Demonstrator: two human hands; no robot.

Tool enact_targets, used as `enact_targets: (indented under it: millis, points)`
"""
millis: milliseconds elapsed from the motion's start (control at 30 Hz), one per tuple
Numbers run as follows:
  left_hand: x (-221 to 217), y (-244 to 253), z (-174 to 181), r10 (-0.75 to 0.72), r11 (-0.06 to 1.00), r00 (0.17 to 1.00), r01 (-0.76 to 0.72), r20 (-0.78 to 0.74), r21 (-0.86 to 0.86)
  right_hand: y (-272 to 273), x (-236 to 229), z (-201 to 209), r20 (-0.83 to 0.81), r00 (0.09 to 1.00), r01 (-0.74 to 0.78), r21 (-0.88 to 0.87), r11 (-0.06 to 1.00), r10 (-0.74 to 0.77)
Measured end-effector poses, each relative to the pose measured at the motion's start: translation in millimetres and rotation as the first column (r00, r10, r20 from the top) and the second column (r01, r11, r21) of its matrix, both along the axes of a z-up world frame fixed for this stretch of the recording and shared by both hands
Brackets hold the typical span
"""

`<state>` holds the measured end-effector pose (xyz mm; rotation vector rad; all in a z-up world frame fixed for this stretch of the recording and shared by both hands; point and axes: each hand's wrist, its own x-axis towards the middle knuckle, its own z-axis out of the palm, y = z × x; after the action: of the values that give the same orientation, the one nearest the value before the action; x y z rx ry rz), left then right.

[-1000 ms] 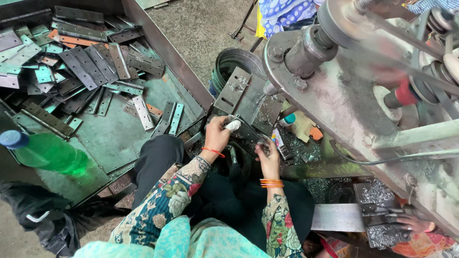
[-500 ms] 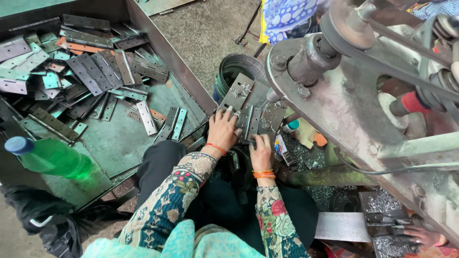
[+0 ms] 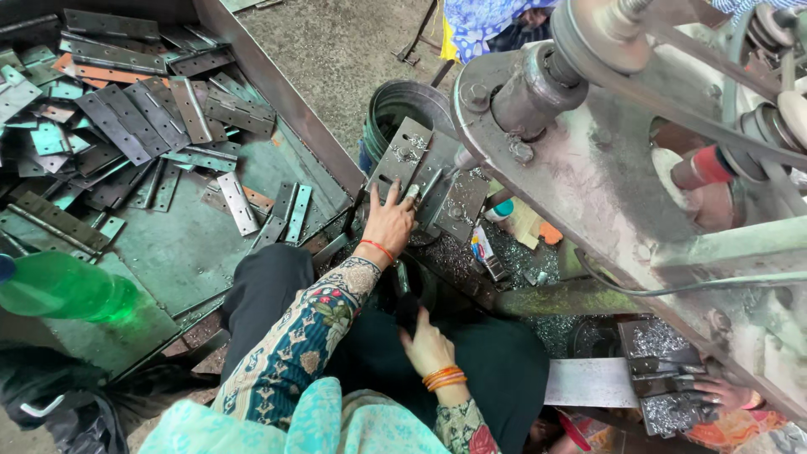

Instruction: The person sits on the floor and repeatedly picks up metal plates from a bin, places them into a manual punching machine, and operates the lever to punch holes. The person then removes the processed plates and places them back into the bin.

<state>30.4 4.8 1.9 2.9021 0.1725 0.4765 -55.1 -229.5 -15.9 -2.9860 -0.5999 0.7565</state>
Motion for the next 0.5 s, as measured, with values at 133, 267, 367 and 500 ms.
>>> enact_targets:
  millis: [133, 267, 367, 500]
  points:
    - [-5.9, -2.2, -2.5, 0.008, 0.999, 1.000, -0.007, 0.014, -0.036, -9.4, -6.9, -85.3, -0.079, 0.996, 0.037, 0.011, 0.999, -0.036]
    - [-9.3, -8.0, -1.4, 0.039, 0.999, 0.996, -0.040, 0.082, 0.012, -18.3, 0.4, -151.2, -0.102, 0.994, 0.043, 0.078, 0.996, -0.035]
    - [-14.8, -9.1, -3.1, 0.033, 0.999, 0.991, -0.035, 0.129, 0.012, -18.8, 6.2, -174.1, -0.099, 0.994, 0.055, 0.065, 0.996, -0.049]
    - [-20.2, -14.8, -8.5, 0.079, 0.997, 0.983, -0.075, 0.164, -0.028, -23.0, -1.3, -172.2, -0.072, 0.996, 0.051, 0.061, 0.997, -0.047]
